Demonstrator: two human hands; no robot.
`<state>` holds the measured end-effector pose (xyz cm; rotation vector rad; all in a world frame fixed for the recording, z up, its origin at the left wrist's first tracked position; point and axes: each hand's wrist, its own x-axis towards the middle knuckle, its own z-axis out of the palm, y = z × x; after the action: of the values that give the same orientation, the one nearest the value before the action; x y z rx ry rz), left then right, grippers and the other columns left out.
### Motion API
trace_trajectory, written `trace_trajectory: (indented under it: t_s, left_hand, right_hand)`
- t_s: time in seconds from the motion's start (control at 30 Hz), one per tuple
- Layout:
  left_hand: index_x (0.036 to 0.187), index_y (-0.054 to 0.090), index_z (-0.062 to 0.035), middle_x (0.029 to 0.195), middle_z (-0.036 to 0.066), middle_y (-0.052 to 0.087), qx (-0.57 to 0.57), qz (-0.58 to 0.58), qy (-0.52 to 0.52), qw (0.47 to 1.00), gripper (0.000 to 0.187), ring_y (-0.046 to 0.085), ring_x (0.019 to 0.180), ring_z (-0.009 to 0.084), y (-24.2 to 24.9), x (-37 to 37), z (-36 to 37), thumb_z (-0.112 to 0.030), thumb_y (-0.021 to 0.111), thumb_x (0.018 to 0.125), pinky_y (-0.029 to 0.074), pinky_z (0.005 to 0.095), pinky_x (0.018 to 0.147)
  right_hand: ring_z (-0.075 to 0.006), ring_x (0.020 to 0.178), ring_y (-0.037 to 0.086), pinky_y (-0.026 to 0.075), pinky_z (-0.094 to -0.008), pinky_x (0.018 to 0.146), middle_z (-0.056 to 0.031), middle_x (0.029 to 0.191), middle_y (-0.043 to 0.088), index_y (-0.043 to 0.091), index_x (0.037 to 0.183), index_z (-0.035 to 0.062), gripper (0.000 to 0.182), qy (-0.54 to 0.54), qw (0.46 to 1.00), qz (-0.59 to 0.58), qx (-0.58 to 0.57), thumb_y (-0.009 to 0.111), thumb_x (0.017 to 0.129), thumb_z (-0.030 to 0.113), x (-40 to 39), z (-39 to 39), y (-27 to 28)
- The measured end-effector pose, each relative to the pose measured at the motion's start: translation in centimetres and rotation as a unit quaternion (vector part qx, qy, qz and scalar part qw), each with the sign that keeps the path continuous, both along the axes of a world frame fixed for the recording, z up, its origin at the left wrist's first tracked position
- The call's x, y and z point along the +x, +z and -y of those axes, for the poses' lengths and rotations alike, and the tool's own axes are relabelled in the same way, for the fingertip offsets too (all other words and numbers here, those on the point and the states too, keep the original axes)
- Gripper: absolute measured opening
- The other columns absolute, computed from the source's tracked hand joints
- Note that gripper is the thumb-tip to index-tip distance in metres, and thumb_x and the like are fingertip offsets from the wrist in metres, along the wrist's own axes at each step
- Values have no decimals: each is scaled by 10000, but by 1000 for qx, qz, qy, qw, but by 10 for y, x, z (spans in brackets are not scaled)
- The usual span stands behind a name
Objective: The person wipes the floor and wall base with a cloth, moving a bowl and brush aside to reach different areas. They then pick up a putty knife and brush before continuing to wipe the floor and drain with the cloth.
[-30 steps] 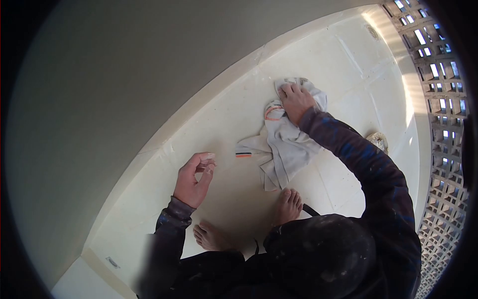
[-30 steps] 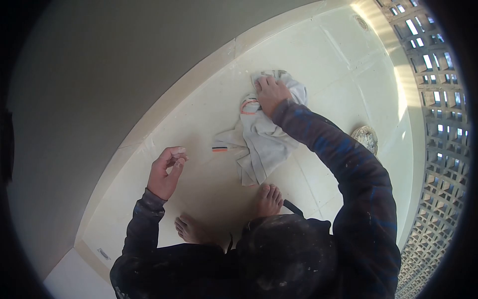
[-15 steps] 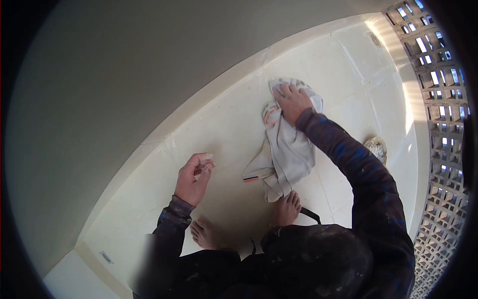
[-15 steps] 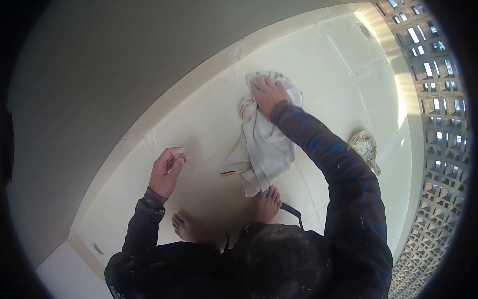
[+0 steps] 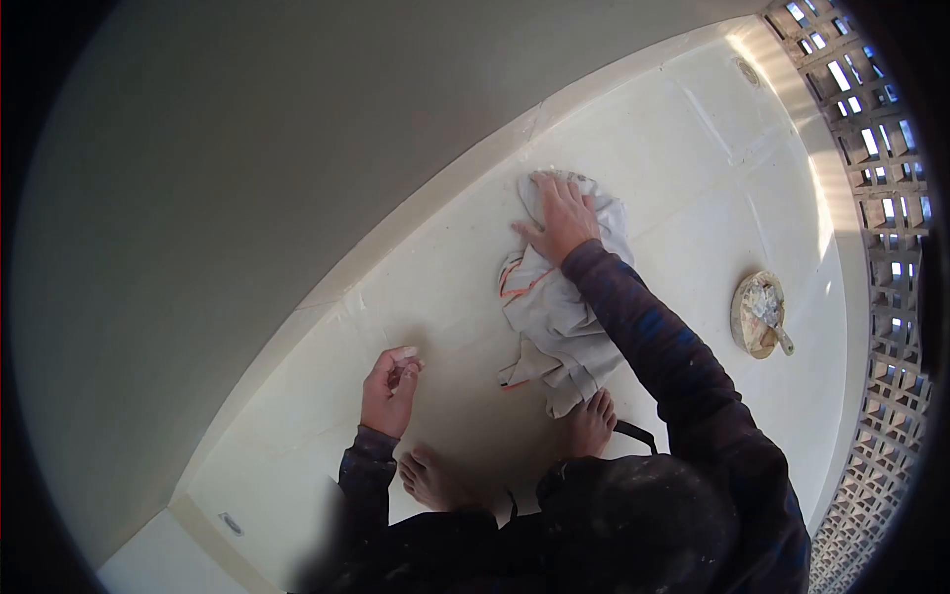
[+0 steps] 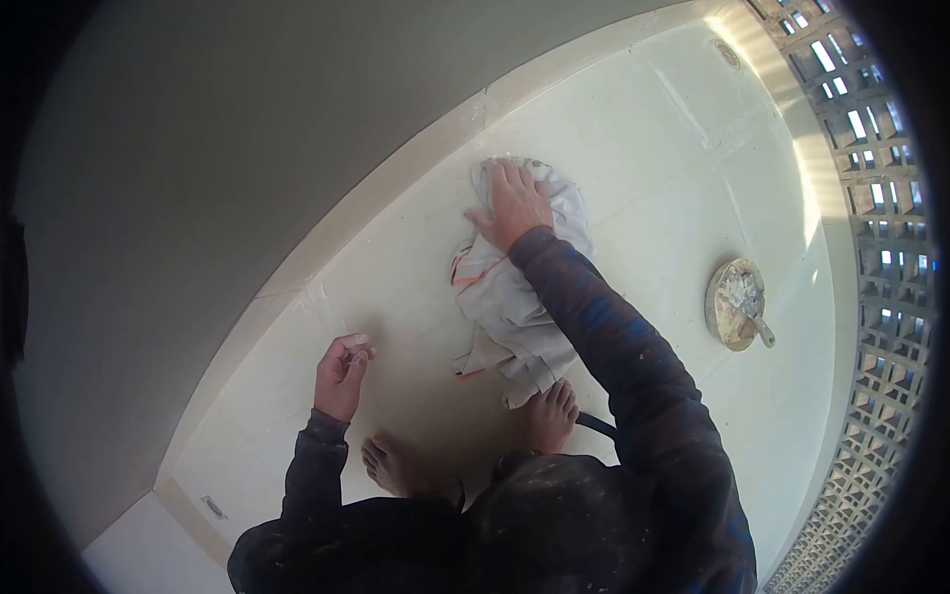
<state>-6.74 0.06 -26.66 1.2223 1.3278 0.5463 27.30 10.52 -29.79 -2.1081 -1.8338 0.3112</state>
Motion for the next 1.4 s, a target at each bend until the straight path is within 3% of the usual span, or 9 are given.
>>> trace_trajectory:
  t_s: [0.13,0.2,0.37,0.53,0.67,0.73,0.9,1.07,1.4]
  left_hand:
    - [1197,566,-5,1017,54,642,-33,-3,2,999,216,624,993,153,0,-8,6,-65,540,991,483,306,921]
    - [1195,569,-9,1023,67,658,-24,3,15,1000,213,634,992,151,-1,-15,8,-66,539,991,489,299,909]
    - [1194,566,-7,1035,78,667,-29,-2,37,999,210,637,997,151,0,-26,14,-62,525,996,490,297,908]
    - [1194,569,-6,1031,80,670,-35,-38,16,999,214,641,989,154,-1,-28,23,-65,534,991,494,303,909]
    - [1201,582,-9,1008,84,684,-8,-133,-29,991,234,660,973,155,11,-40,33,-72,558,977,515,309,887]
    - [1172,616,-13,988,98,704,18,-166,-54,984,221,687,924,172,11,-63,46,-80,588,964,547,318,835]
    - [1180,613,-50,973,80,705,51,-307,12,950,234,687,871,223,50,-129,90,-77,587,949,532,350,786]
    - [1201,616,-18,977,101,700,3,-335,147,931,257,691,938,190,64,-159,155,-54,566,952,538,317,853]
    - [1191,624,-28,966,82,708,-8,-311,171,935,242,683,923,170,51,-160,200,-99,590,962,534,313,822]
  right_hand:
    - [-310,1174,569,462,-414,963,-144,1263,608,611,1198,41,477,3,1000,-6,28,763,812,276,10,-19,-27]
    - [-334,1068,625,489,-408,934,-164,1145,659,598,1224,27,470,-124,961,-217,119,740,829,238,26,-24,-32]
    - [-324,917,684,536,-389,849,-171,987,709,650,1182,30,366,-275,891,-343,112,724,833,112,43,-32,-30]
    - [-323,940,619,500,-445,847,-118,1022,634,671,1147,65,359,-165,976,-42,136,688,789,49,32,-28,-19]
    - [-285,926,612,498,-420,815,-101,1017,611,683,1084,69,300,-84,959,-105,251,657,790,18,-7,1,22]
    - [-267,910,620,501,-397,793,-102,986,619,679,1019,42,211,59,933,-335,120,653,811,15,-47,34,23]
    - [-267,860,631,517,-375,783,-113,916,623,670,989,14,136,250,818,-443,-268,640,859,40,-126,142,1]
    - [-223,965,608,481,-384,842,-44,909,628,703,916,99,131,576,751,-292,-141,669,845,203,-173,232,-45]
    - [-166,888,578,431,-338,805,46,829,595,655,619,205,69,717,675,-176,-2,660,680,236,-215,274,-61]
